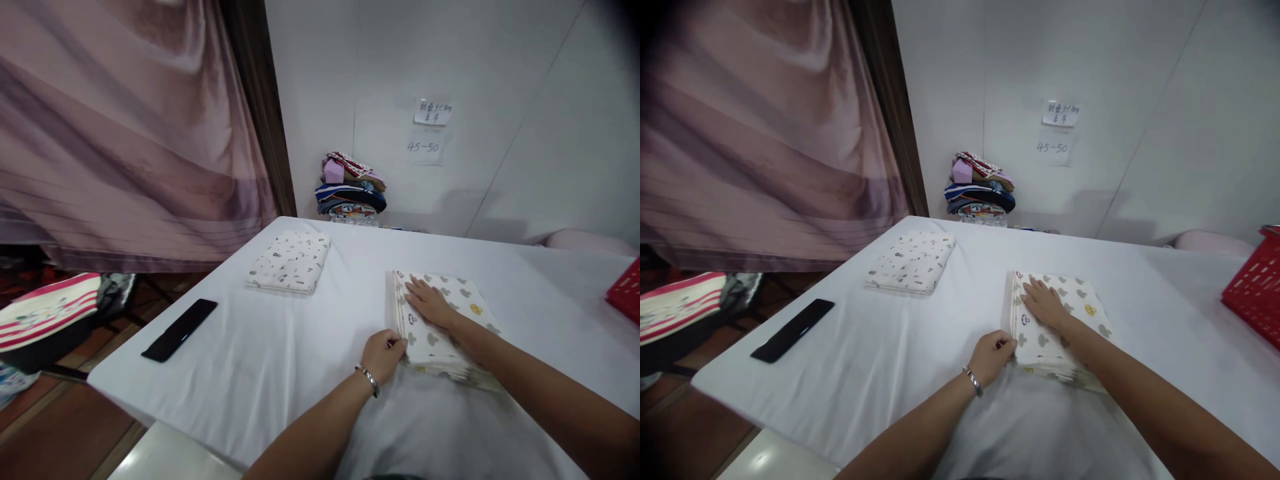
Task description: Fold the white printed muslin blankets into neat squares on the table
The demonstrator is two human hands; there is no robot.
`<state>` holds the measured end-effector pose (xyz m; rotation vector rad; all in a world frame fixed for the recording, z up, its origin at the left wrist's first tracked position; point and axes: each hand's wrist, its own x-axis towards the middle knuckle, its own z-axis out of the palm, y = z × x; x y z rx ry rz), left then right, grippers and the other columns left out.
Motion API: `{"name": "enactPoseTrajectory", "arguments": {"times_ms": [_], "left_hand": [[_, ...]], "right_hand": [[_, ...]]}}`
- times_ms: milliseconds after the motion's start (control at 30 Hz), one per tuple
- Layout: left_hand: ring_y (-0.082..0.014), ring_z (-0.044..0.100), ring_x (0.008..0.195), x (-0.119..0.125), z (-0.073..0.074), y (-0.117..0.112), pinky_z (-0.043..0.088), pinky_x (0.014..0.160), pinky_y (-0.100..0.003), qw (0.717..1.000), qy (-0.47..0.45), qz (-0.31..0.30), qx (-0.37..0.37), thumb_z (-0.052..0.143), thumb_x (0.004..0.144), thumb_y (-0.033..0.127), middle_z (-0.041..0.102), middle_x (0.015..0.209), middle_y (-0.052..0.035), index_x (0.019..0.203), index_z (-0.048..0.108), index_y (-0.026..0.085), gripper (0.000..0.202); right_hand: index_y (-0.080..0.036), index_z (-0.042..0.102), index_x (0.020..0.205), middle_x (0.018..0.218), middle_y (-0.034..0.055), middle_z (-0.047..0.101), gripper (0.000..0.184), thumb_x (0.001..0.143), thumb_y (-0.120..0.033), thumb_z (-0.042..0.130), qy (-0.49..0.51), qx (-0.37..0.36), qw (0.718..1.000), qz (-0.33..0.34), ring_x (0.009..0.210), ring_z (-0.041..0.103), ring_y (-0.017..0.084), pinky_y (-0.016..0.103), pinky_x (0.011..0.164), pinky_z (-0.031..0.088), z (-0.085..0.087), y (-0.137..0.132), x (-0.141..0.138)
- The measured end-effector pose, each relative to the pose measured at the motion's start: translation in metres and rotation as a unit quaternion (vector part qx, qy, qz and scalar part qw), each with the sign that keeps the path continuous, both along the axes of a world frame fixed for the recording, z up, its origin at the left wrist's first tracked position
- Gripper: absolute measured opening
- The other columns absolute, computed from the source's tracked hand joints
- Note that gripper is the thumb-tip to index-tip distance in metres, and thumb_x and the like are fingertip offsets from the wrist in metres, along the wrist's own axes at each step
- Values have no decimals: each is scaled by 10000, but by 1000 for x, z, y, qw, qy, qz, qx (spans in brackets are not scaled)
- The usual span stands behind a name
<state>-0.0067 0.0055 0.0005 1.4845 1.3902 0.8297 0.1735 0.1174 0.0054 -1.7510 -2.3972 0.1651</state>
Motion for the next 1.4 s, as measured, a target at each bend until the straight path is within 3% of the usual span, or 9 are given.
{"name": "enactPoseTrajectory", "arguments": {"times_ms": [67, 267, 467, 633, 800, 900, 1033, 1167, 1400], "left_hand": [[-114, 543, 624, -1, -1, 0, 412, 613, -209, 1000, -4, -3, 9, 507, 757, 347, 614, 617, 10, 657, 615, 176, 225], [-115, 535, 546, -3, -4, 8, 412, 558, -215, 999, -10, -7, -41, 473, 785, 392, 575, 537, 18, 678, 610, 174, 279], [-145, 587, 710, -2, 14, 40, 443, 673, -244, 996, 45, 62, 33, 532, 755, 338, 647, 692, -2, 717, 620, 194, 173], [-166, 596, 763, 10, 23, 66, 444, 734, -270, 993, 87, 61, 45, 534, 746, 302, 671, 786, -22, 704, 618, 201, 138], [-214, 608, 787, 22, 22, 75, 451, 713, -312, 989, 124, 84, 15, 540, 740, 457, 672, 844, -65, 743, 610, 195, 271], [-235, 613, 811, 26, 25, 76, 450, 707, -319, 984, 152, 88, 5, 577, 706, 477, 668, 885, -91, 767, 615, 188, 298], [-233, 615, 829, 28, 26, 78, 444, 710, -308, 981, 182, 73, 6, 557, 724, 336, 675, 860, -84, 745, 624, 186, 165], [-197, 613, 839, 25, 19, 78, 439, 718, -273, 979, 178, 96, -11, 518, 760, 313, 679, 883, -65, 776, 622, 180, 170], [-186, 612, 834, 22, 18, 78, 439, 712, -263, 978, 187, 86, -16, 526, 774, 369, 676, 898, -49, 799, 618, 191, 203]], "right_hand": [[-197, 400, 1344, 1437, 94, 292, 517, 912, -434, 242, 5, -22, 1000, 6, 1326, 229, 255, 512, 1028, 260, 3, -7, -6], [-185, 355, 1365, 1438, 81, 291, 489, 922, -351, 232, 2, 30, 999, 35, 1332, 217, 222, 517, 1053, 205, -9, -24, -17], [-183, 421, 1326, 1402, 111, 352, 467, 913, -331, 261, 15, 20, 997, 66, 1310, 271, 247, 534, 1015, 280, -5, -34, -15], [-192, 381, 1359, 1412, 85, 335, 479, 918, -343, 271, 30, -9, 993, 116, 1306, 282, 229, 484, 1038, 296, 5, -78, -9], [-254, 272, 1410, 1451, 29, 254, 488, 936, -368, 276, 13, -11, 986, 167, 1331, 218, 207, 469, 1064, 269, 11, -132, 5], [-267, 175, 1436, 1460, 24, 225, 528, 927, -318, 305, -10, 12, 984, 179, 1336, 201, 207, 478, 1068, 255, 6, -149, 10], [-258, 169, 1439, 1458, 32, 230, 576, 893, -249, 353, -23, 64, 982, 176, 1336, 202, 217, 480, 1064, 258, -8, -153, 8], [-246, 214, 1429, 1456, 42, 241, 586, 870, -226, 387, 2, 88, 981, 173, 1336, 201, 230, 480, 1069, 235, -18, -154, 5], [-288, 334, 1379, 1442, 12, 282, 487, 902, -366, 383, 51, 33, 984, 169, 1328, 230, 221, 479, 1068, 247, 11, -141, 28]]}}
